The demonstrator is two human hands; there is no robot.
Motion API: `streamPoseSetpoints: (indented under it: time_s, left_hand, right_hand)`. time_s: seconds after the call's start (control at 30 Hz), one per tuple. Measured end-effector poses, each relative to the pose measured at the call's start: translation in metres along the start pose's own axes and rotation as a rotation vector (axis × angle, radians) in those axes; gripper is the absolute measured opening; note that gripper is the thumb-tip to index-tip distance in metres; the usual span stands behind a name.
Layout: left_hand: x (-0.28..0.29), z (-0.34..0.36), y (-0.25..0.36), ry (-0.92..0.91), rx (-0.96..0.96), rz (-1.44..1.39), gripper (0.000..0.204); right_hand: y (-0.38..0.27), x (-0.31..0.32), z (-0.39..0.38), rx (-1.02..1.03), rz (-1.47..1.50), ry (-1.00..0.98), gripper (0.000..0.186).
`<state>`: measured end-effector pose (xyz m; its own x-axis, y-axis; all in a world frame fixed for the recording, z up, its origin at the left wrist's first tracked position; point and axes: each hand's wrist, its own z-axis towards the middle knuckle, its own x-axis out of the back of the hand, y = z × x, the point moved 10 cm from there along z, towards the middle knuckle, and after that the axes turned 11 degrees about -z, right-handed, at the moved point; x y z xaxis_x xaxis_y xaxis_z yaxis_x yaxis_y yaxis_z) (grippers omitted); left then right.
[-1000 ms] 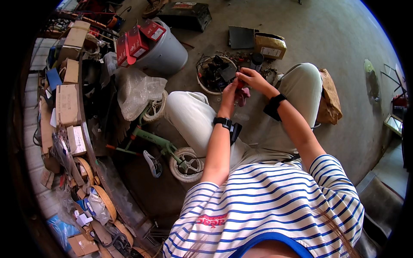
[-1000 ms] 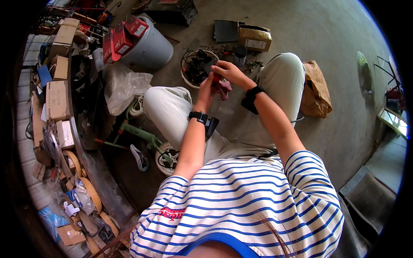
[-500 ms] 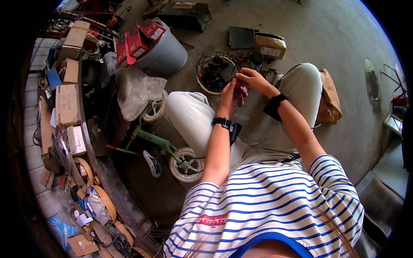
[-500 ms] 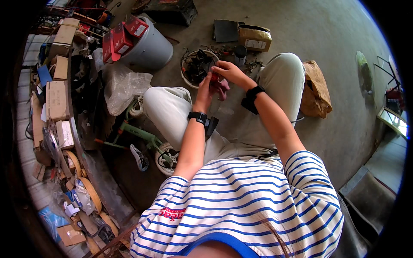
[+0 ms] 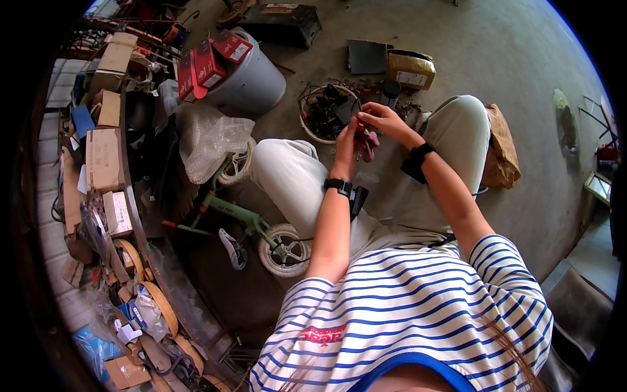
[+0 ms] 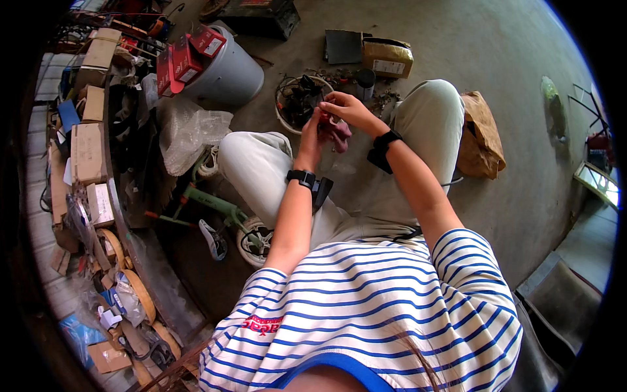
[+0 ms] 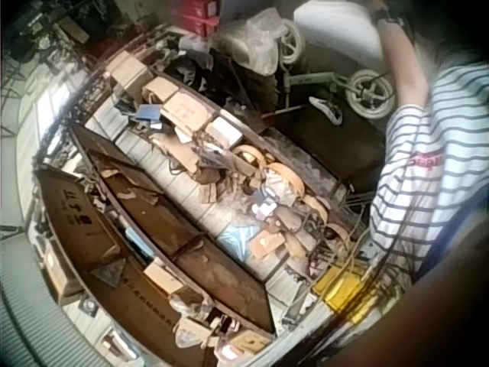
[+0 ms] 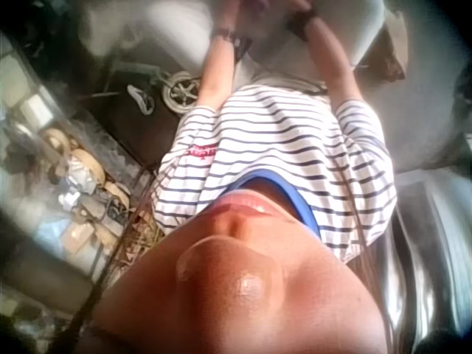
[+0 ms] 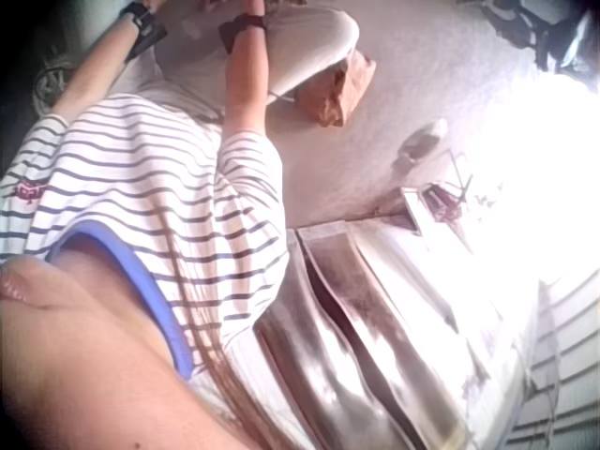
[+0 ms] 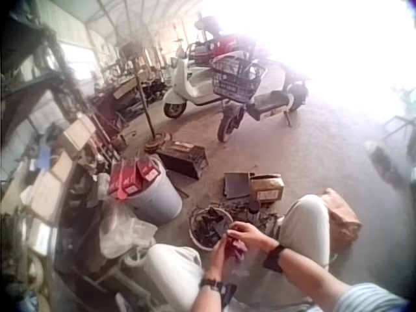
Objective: The person sits on the floor and wipes an electronic component with a cloth before using a small metal tool to manipulate internal parts of the circuitry.
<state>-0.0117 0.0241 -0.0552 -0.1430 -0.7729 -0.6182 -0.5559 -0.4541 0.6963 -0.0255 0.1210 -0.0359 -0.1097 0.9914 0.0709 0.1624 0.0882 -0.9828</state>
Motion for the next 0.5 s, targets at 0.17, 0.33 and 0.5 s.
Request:
streamPoseSetpoints:
  time_s: [0.17,0.33,0.5]
  left_hand:
    - [0.002,0.002,-0.003,-0.049,0.016,0.004,0.044]
    - [0.007,0.007,-0.005,-0.058,0.012,-0.006,0.043]
    - [0.005,0.004,-0.003,-0.027,0.003,-0.031,0.043]
  right_hand:
    - [-0.001,-0.001,0.001,0.035,0.004,-0.035,0.022]
    - [-0.001,0.009,0.003,0.039,-0.102,0.028,0.022]
    - [-0.011,0.007,0.001,0.106,-0.070,0.034,0.020]
